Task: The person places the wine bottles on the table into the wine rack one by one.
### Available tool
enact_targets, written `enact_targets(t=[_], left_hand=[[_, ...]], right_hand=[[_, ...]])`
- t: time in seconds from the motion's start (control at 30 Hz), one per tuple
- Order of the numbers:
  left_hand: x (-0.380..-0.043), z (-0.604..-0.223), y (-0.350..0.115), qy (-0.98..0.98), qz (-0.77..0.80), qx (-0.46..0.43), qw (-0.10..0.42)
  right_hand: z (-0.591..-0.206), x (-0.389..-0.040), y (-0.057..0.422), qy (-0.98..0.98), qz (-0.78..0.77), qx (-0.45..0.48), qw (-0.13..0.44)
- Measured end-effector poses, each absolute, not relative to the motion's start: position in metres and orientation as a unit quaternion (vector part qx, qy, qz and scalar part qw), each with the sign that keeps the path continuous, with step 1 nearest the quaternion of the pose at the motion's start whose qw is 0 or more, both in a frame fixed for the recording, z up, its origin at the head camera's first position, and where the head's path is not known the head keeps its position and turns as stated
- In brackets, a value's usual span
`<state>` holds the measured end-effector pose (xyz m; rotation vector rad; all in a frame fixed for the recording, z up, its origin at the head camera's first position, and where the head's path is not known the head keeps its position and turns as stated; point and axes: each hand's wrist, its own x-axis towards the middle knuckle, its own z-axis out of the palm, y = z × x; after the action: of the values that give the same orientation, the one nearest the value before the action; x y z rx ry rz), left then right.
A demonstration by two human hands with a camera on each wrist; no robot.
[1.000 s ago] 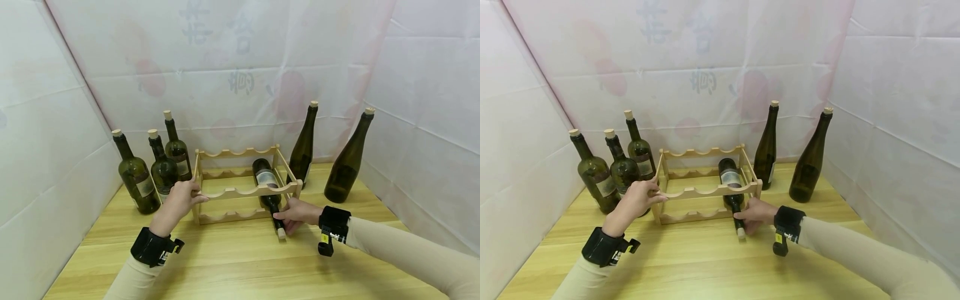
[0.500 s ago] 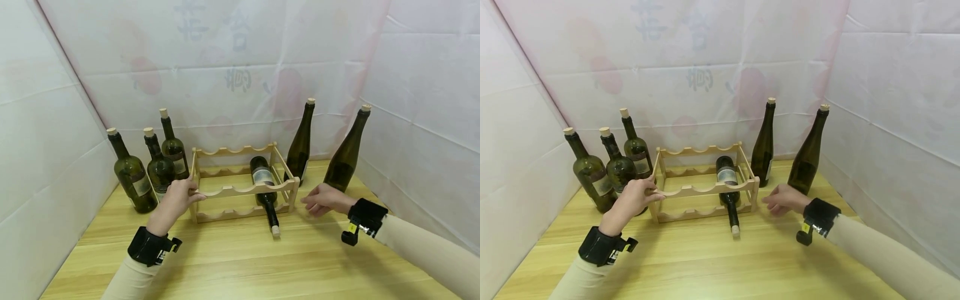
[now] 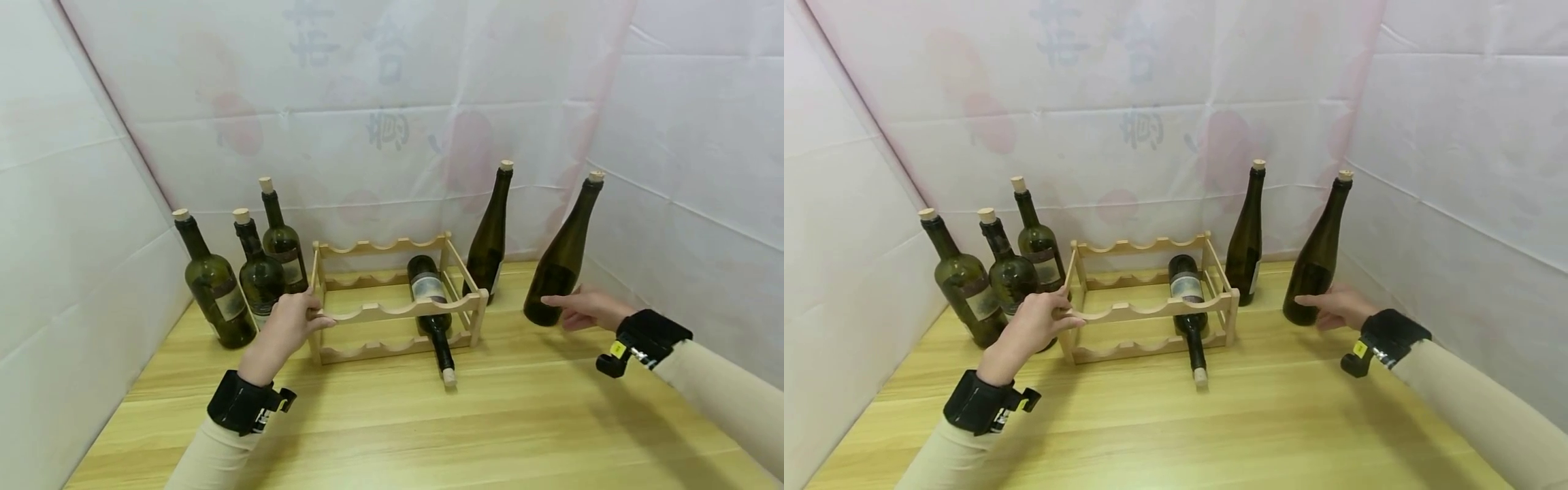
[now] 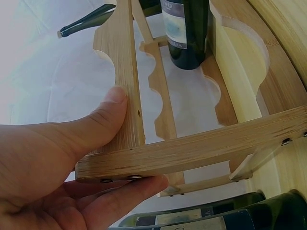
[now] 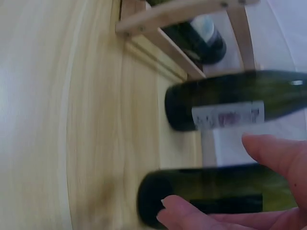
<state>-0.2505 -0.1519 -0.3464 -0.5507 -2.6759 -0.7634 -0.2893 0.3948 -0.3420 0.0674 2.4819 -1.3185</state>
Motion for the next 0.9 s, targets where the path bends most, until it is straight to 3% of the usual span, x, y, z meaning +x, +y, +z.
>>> enact_targets(t=[0.23,0.53,0.73,0.9], left_hand=[[-0.251,-0.349,-0.156,-0.933,-0.263,-0.192,0.152],[-0.251,-0.349,-0.156,-0.935,-0.264,-0.187,0.145],[-0.251,-0.349,-0.154,-0.935,-0.265,-0.185,0.144],[-0.25,-0.347,-0.153,-0.935,-0.263,-0.185,0.149]], right_hand=[[-0.34,-0.306,0.407,0.893,-0.431,0.024,0.128],[-0.347,-0.318,0.396,0.885,-0.465,0.023,0.024],[-0.351,-0.324,0.391,0.908,-0.407,0.055,-0.077],[-0.348,-0.326,0.387,0.916,-0.382,0.064,-0.106]])
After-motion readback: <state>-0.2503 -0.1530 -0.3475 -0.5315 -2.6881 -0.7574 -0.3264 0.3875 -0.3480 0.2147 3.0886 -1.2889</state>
